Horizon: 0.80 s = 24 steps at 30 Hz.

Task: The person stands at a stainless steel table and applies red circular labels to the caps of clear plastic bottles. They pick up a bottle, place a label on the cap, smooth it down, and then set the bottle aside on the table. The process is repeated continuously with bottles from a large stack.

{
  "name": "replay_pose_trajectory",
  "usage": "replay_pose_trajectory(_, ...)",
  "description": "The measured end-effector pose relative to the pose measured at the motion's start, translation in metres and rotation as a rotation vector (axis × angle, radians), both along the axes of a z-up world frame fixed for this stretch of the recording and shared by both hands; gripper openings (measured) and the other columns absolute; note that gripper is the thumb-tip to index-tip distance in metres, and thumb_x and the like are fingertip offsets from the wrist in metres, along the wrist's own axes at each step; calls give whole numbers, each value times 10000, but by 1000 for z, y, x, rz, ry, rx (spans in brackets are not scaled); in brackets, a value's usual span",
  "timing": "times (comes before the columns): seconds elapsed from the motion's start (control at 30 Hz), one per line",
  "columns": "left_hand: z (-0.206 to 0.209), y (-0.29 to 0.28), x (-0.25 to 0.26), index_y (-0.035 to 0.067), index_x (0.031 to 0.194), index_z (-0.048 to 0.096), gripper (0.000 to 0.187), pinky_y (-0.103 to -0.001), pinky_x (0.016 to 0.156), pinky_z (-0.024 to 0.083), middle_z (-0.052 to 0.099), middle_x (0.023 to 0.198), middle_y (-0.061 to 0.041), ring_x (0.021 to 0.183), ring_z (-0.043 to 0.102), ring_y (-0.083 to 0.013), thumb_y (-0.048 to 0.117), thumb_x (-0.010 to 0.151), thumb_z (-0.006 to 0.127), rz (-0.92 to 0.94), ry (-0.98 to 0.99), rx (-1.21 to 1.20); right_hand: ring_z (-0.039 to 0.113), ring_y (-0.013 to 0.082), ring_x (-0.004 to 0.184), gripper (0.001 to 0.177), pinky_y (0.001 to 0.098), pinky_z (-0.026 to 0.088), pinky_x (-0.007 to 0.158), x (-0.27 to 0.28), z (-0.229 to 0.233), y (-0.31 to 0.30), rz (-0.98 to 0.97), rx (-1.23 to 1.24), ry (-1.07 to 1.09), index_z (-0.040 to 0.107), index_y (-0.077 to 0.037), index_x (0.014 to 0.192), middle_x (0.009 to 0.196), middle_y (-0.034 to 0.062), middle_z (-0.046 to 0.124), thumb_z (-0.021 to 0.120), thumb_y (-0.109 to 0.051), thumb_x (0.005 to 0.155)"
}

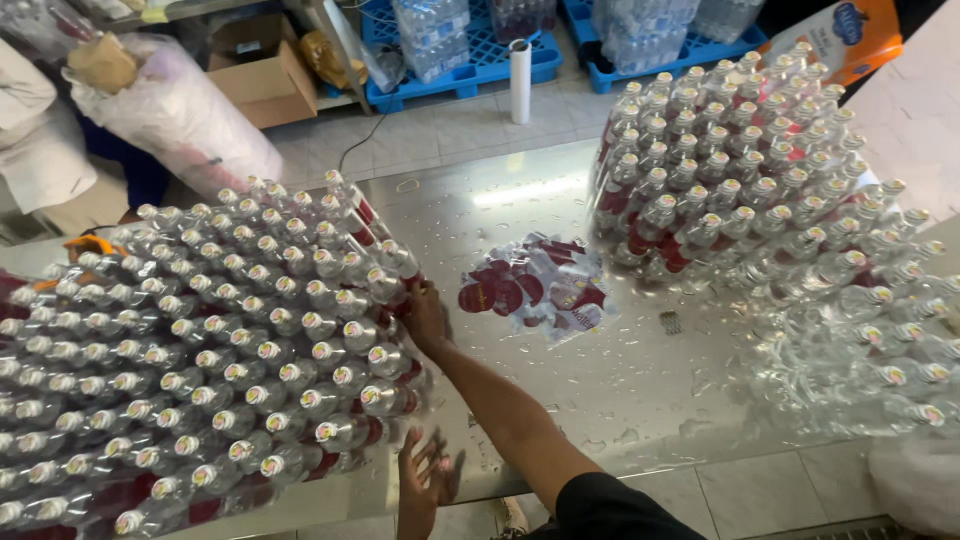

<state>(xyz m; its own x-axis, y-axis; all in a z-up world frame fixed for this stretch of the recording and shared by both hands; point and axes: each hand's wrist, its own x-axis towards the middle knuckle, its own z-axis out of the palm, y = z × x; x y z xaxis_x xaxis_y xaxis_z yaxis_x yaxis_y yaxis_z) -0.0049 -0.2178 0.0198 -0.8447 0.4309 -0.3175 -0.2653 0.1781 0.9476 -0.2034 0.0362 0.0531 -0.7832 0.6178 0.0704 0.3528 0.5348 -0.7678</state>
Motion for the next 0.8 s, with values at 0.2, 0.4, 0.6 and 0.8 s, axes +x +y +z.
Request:
replay_pose_trajectory(0.2, 20, -13, 17, 237, 1748, 314, 971, -552, 1227, 513, 406, 1766, -23, 1494, 606, -319, 323, 902, 783, 31, -307, -172, 610, 471, 1261, 532, 675, 580, 941, -20, 42, 28, 20, -226, 57, 467, -33, 1513, 1539, 244, 538, 697, -155, 1049)
replay_pose_trajectory(0.4, 3, -2, 19, 265, 1710, 427, 944, -487, 1107, 644, 500, 1718, 28, 1428, 691, -293, 339, 861, 835, -55, -218, -199, 722, 358, 1179, 979, 542, 524, 994, 11, 163, 32, -30, -902, 76, 588, -180, 1600, 1286, 214, 770, 171, -799, 966)
replay_pose_trajectory(0.6, -43, 4, 35, 260, 1704, 477, 859, -552, 1081, 630, 561, 1668, -94, 1326, 715, -410, 203, 912, 807, -14, -171, -250, 110, 361, 1711, 990, 501, 153, 1374, 44, -18, 39, 144, -238, 189, 72, -60, 1760, 1854, 195, 75, 710, -220, 1019)
replay_pose_trajectory(0.8, -22, 48, 65, 132, 1700, 497, 818, -541, 1053, 633, 707, 1465, -167, 1209, 756, -387, 188, 923, 746, -137, -148, -136, 530, 328, 1500, 592, 419, 578, 1117, 358, -71, 49, -156, -183, 375, 513, -68, 1599, 1645, 189, 480, 699, -63, 1037)
